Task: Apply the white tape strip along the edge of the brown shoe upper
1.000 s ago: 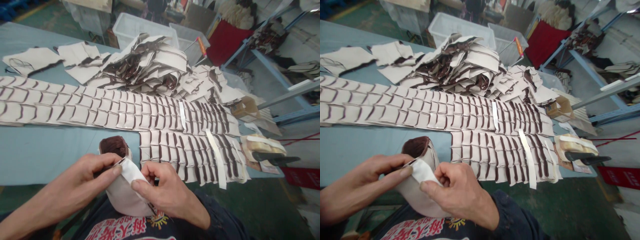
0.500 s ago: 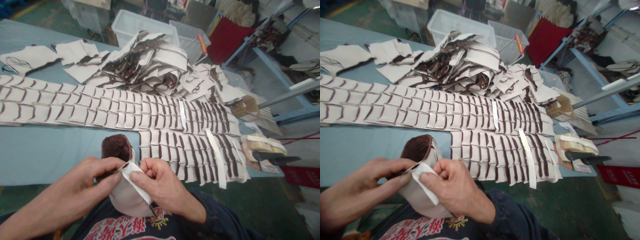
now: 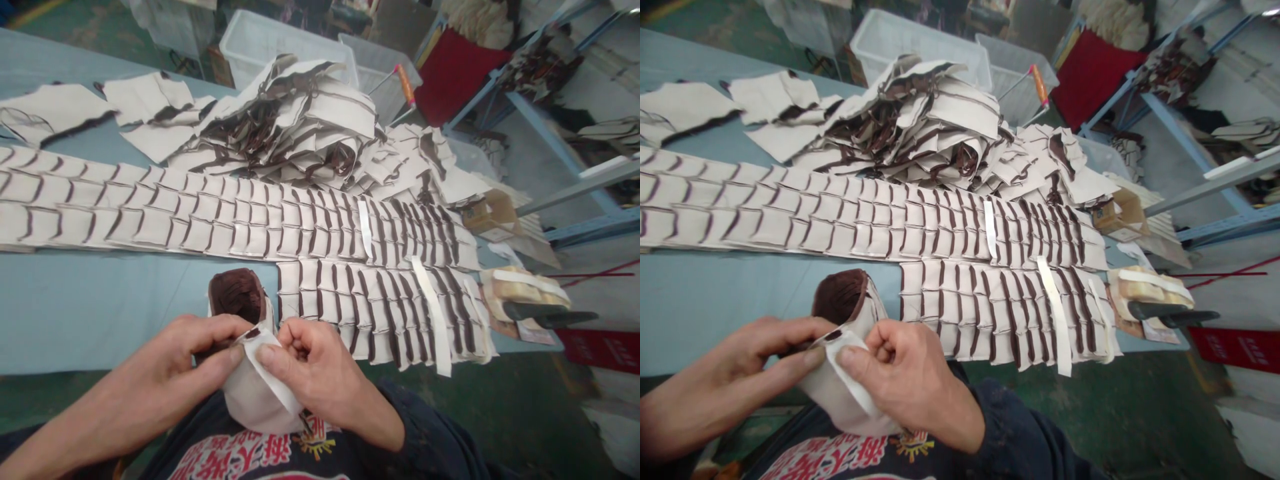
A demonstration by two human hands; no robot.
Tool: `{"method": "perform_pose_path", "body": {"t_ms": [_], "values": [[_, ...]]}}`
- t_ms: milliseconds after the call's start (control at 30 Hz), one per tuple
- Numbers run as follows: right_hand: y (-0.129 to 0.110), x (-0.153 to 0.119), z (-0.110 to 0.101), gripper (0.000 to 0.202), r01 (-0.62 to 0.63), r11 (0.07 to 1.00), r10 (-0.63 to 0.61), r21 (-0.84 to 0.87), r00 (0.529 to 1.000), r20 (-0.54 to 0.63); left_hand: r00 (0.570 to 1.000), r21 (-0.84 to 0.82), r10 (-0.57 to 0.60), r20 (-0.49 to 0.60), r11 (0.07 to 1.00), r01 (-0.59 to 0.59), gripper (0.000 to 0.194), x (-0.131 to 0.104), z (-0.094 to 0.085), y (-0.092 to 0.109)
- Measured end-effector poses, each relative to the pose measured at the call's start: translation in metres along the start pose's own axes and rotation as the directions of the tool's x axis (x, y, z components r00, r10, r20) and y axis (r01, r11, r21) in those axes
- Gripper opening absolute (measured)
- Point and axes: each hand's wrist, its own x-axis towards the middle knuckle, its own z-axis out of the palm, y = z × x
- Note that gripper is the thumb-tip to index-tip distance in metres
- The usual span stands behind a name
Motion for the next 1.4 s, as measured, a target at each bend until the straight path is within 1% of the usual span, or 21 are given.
{"method": "perform_pose_path", "body": {"t_ms": [67, 167, 267, 433, 500, 567, 667, 833, 933, 1067, 1167, 1267, 1400], "values": [[-0.002, 0.002, 0.001, 0.055, 0.066, 0.997, -0.069, -0.043, 0.996, -0.059, 1.000, -0.006, 0.008, 0.010, 1.000, -0.008, 0.048, 0.001, 0.000, -0.002], [-0.001, 0.006, 0.006, 0.039, 0.145, 0.988, -0.150, -0.048, 0.978, -0.142, 1.000, -0.023, 0.004, 0.022, 1.000, -0.003, 0.050, 0.003, -0.002, -0.005], [0.002, 0.011, 0.013, 0.034, 0.172, 0.984, -0.176, -0.040, 0.966, -0.188, 1.000, -0.021, -0.008, 0.010, 1.000, 0.008, 0.048, 0.005, -0.002, -0.006], [0.002, 0.015, 0.015, 0.038, 0.179, 0.984, -0.174, 0.013, 0.968, -0.180, 1.000, -0.002, -0.024, 0.001, 1.000, 0.024, 0.051, 0.006, -0.003, -0.006], [0.002, 0.016, 0.015, 0.040, 0.154, 0.987, -0.143, 0.049, 0.974, -0.174, 1.000, -0.003, -0.019, -0.003, 1.000, 0.019, 0.052, 0.006, -0.003, -0.007], [0.002, 0.016, 0.014, 0.041, 0.121, 0.988, -0.106, 0.100, 0.984, -0.142, 1.000, -0.005, -0.013, -0.009, 1.000, 0.013, 0.052, 0.005, -0.003, -0.007], [0.003, 0.016, 0.014, 0.038, 0.095, 0.984, -0.078, 0.149, 0.991, -0.113, 1.000, -0.008, -0.008, -0.016, 1.000, 0.008, 0.053, 0.005, -0.003, -0.007], [0.002, 0.016, 0.013, 0.041, 0.068, 0.982, -0.050, 0.176, 0.993, -0.102, 1.000, -0.013, -0.013, -0.004, 1.000, 0.013, 0.054, 0.009, -0.003, -0.008], [0.000, 0.017, 0.013, 0.041, 0.072, 0.980, -0.053, 0.186, 0.993, -0.104, 1.000, -0.021, -0.009, -0.002, 1.000, 0.009, 0.053, 0.010, -0.004, -0.007], [-0.001, 0.018, 0.013, 0.037, 0.095, 0.980, -0.074, 0.176, 0.990, -0.120, 1.000, -0.018, -0.024, -0.012, 1.000, 0.024, 0.050, 0.008, -0.005, 0.002], [-0.002, 0.018, 0.013, 0.035, 0.101, 0.980, -0.081, 0.173, 0.989, -0.121, 0.997, 0.001, -0.055, -0.051, 0.998, 0.055, 0.046, 0.008, -0.004, 0.006], [-0.004, 0.019, 0.013, 0.039, 0.078, 0.976, -0.058, 0.202, 0.993, -0.102, 0.998, -0.003, -0.022, -0.058, 1.000, 0.022, 0.044, 0.010, -0.004, 0.001], [-0.004, 0.021, 0.013, 0.054, 0.046, 0.964, -0.029, 0.262, 0.997, -0.072, 0.997, -0.020, 0.009, -0.074, 1.000, -0.011, 0.042, 0.012, -0.003, -0.008]]}}
